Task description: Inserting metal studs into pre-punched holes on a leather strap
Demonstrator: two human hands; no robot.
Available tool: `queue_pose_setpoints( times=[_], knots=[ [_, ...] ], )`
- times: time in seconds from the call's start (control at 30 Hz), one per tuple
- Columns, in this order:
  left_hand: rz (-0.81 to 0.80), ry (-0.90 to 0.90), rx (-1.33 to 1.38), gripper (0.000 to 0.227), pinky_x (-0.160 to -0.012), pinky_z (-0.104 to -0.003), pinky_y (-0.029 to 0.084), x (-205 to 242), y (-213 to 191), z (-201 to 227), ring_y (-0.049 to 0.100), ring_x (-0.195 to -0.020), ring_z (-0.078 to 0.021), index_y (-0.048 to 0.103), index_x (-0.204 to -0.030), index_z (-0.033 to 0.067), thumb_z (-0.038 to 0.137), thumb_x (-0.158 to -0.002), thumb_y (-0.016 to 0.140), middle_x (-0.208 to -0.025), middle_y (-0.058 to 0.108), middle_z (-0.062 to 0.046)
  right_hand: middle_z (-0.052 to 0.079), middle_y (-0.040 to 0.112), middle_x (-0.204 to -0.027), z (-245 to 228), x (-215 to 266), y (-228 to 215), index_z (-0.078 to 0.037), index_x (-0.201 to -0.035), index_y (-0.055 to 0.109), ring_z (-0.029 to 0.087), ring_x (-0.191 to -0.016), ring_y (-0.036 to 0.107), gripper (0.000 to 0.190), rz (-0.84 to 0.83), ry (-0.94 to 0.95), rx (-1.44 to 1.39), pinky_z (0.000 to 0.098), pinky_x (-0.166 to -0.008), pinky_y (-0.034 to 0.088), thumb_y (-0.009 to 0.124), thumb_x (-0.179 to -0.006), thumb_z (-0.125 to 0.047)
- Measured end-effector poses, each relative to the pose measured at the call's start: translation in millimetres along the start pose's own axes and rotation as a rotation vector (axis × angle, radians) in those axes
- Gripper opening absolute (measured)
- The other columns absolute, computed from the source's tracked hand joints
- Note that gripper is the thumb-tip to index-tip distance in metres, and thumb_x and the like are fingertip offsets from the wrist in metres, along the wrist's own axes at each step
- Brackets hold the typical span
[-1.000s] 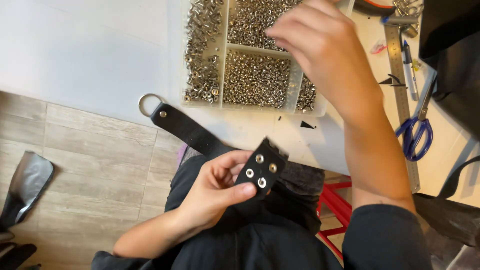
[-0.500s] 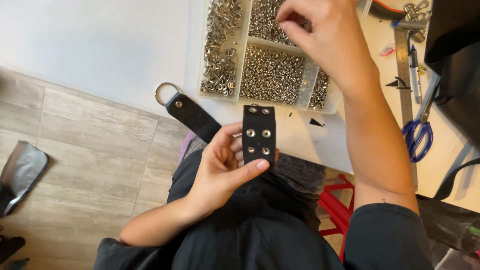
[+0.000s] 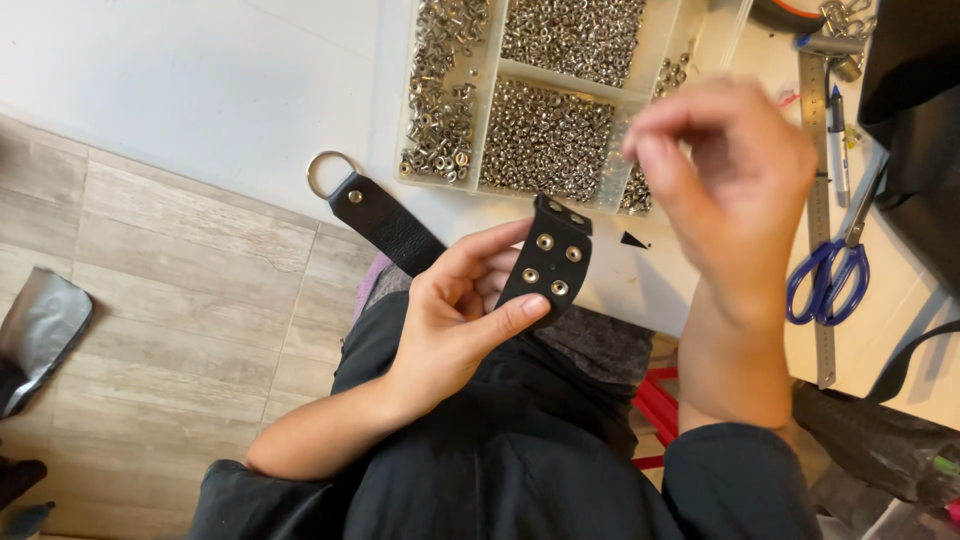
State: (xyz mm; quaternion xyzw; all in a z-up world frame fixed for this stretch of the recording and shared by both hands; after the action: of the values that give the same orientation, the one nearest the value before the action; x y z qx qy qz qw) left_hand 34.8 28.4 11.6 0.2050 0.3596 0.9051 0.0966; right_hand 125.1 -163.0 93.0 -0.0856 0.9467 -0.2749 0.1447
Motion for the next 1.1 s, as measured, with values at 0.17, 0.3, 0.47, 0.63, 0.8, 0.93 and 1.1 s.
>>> queue_pose_setpoints(
  times=[0.17,0.3,0.47,0.63,0.8,0.93,1.1],
  knots=[
    [0.0,-0.006,-0.129,0.052,-0.086,-0.02,0.058,-4.6,7.7,-1.1,0.066,-0.091,-0.005,0.058,-0.138,0.0024,0.002,-0.09,0.078,-0.115,0.071,-0.006,0.016,0.066,-0.096,-9.2,46.5,-1.0,0.004,-0.108,0.061,0.021,-0.087,0.066,0.009,-0.006,0.167,-0.163,0.0276,-0.082,0.057,0.054,-0.109,-0.002],
    [0.065,-0.009,-0.136,0.049,-0.087,-0.019,0.058,-8.0,12.1,-8.9,0.068,-0.095,-0.0063,0.06,-0.132,0.0032,0.004,-0.087,0.08,-0.118,0.072,-0.006,0.015,0.066,-0.096,-9.6,65.9,5.1,0.002,-0.104,0.063,0.02,-0.089,0.065,0.012,0.01,0.305,-0.301,0.0256,-0.081,0.054,0.065,-0.099,-0.009],
    [0.084,0.054,-0.139,0.045,-0.092,-0.023,0.059,-7.1,18.7,-12.3,0.07,-0.101,-0.0112,0.06,-0.128,0.0008,0.002,-0.087,0.08,-0.122,0.071,-0.01,0.023,0.069,-0.095,-35.2,65.5,15.5,0.009,-0.101,0.066,0.027,-0.085,0.07,0.011,0.125,0.2,-0.038,0.0319,-0.083,0.058,0.062,-0.101,-0.001],
    [0.078,0.055,-0.062,0.037,-0.099,-0.028,0.061,-5.4,22.8,-15.4,0.073,-0.104,-0.0167,0.065,-0.12,-0.0012,0.0,-0.087,0.08,-0.116,0.075,-0.015,0.028,0.067,-0.098,-39.7,81.6,20.8,0.009,-0.11,0.051,0.032,-0.09,0.072,0.012,0.305,0.196,-0.033,0.0331,-0.082,0.06,0.058,-0.103,0.003],
    [0.05,0.071,-0.071,0.036,-0.104,-0.03,0.06,-4.0,26.2,-17.8,0.072,-0.108,-0.0184,0.066,-0.121,-0.0021,-0.002,-0.087,0.079,-0.118,0.074,-0.016,0.023,0.062,-0.096,-43.6,75.6,19.2,0.004,-0.099,0.06,0.032,-0.091,0.067,0.009,0.252,0.077,0.166,0.0376,-0.085,0.056,0.058,-0.104,-0.003],
    [0.04,0.086,-0.122,0.036,-0.105,-0.031,0.061,-4.0,28.8,-15.4,0.072,-0.111,-0.02,0.067,-0.121,-0.0014,0.001,-0.087,0.079,-0.12,0.073,-0.016,0.018,0.048,-0.108,-37.6,81.5,20.7,0.0,-0.1,0.065,0.038,-0.111,0.061,0.014,0.256,0.111,0.215,0.0453,-0.1,0.055,0.06,-0.105,-0.013],
    [-0.013,0.191,-0.338,0.028,-0.101,-0.029,0.061,-2.5,30.7,-7.9,0.072,-0.11,-0.0198,0.068,-0.117,0.0017,0.004,-0.09,0.078,-0.116,0.073,-0.015,0.017,0.047,-0.108,-37.0,82.2,16.4,0.0,-0.1,0.064,0.039,-0.113,0.062,0.014,0.217,0.13,0.135,0.047,-0.103,0.055,0.061,-0.103,-0.013]
  ],
)
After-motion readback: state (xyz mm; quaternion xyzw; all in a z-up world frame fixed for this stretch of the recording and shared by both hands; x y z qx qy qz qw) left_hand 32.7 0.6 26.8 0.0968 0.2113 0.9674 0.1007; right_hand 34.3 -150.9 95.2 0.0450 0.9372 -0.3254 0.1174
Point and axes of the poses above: each hand's wrist, its own x-axis away from the middle knuckle, its own y-axis out of the palm, z = x × y, the point moved 2 cm from there along -x, towards the middle knuckle
